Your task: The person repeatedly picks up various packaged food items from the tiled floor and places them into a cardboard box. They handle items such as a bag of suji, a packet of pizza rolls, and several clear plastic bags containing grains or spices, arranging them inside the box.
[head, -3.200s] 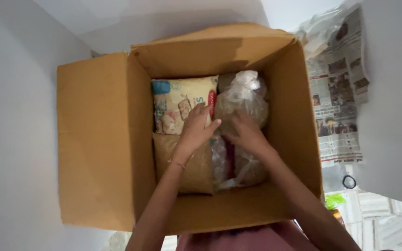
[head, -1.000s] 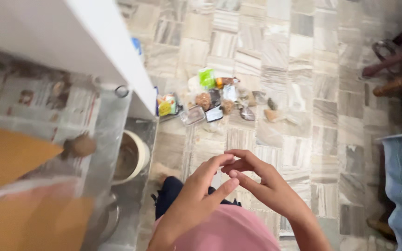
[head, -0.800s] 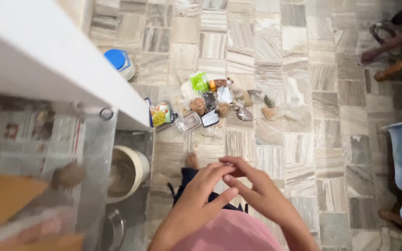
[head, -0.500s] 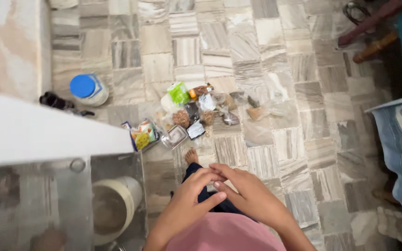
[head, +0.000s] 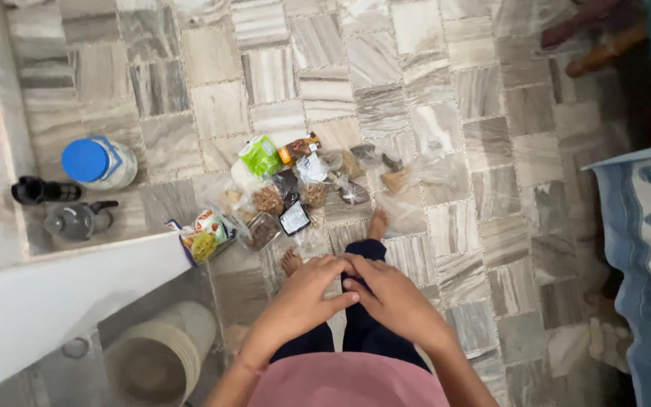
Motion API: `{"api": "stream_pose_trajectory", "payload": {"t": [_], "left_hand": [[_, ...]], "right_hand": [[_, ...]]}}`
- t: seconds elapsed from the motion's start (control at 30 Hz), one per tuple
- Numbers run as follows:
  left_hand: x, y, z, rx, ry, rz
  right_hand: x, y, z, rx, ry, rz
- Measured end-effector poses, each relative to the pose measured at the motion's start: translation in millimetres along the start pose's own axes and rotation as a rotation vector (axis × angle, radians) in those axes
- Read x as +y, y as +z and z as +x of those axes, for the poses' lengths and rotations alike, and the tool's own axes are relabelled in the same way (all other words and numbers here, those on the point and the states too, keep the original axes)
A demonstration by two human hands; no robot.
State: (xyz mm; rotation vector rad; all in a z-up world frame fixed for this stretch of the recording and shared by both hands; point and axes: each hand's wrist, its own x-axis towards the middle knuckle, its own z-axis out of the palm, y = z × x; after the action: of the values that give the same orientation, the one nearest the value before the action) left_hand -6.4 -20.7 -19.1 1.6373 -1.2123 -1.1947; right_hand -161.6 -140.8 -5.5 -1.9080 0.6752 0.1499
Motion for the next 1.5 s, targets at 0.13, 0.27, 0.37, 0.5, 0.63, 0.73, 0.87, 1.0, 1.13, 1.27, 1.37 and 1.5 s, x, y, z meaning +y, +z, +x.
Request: {"api": "stream_pose_trajectory", "payload": {"t": [0.13,0.27,0.37,0.5,0.63,0.73,0.87,1.0,1.13,1.27,1.37,1.5], "left_hand": [[-21,24,59,-0.015,-0.097,-0.006],[-49,59,131,-0.033,-0.114,-0.076],[-81,87,177,-0.069,-0.149,-0.059],[-132,142,217,0.011,-0.236,0.086],[-209,201,244,0.016,-0.422,-0.134],[-282,215,251,0.04,-0.374,-0.063],[-365,221,265,-0.085,-0.482,0.338],[-417,220,286,0.075,-0.556,0.174],[-453,222,294,0.181,-0.56,0.061],[-524,230,307,0.152,-0.652,0.111],[-592,243,327,0.086,-0.786,0.154],[-676,253,366,0.177,-0.714,0.213]], "right_hand": [[48,-40,34,-0.101,0.058,-0.119],[103,-86,57,-0.141,0.093,-0.243],[146,-115,71,-0.219,0.058,-0.343],[203,-142,89,-0.324,0.178,-0.178],[263,-132,118,-0.293,0.211,-0.1],[305,-112,147,-0.253,0.277,-0.102],[362,-75,169,-0.144,0.259,0.056],[435,-13,196,-0.111,0.314,0.142],[526,60,215,-0.085,0.256,-0.028],[638,134,240,0.0,0.187,-0.029],[717,187,278,-0.134,0.337,-0.068],[794,243,328,-0.244,0.536,-0.281]]}}
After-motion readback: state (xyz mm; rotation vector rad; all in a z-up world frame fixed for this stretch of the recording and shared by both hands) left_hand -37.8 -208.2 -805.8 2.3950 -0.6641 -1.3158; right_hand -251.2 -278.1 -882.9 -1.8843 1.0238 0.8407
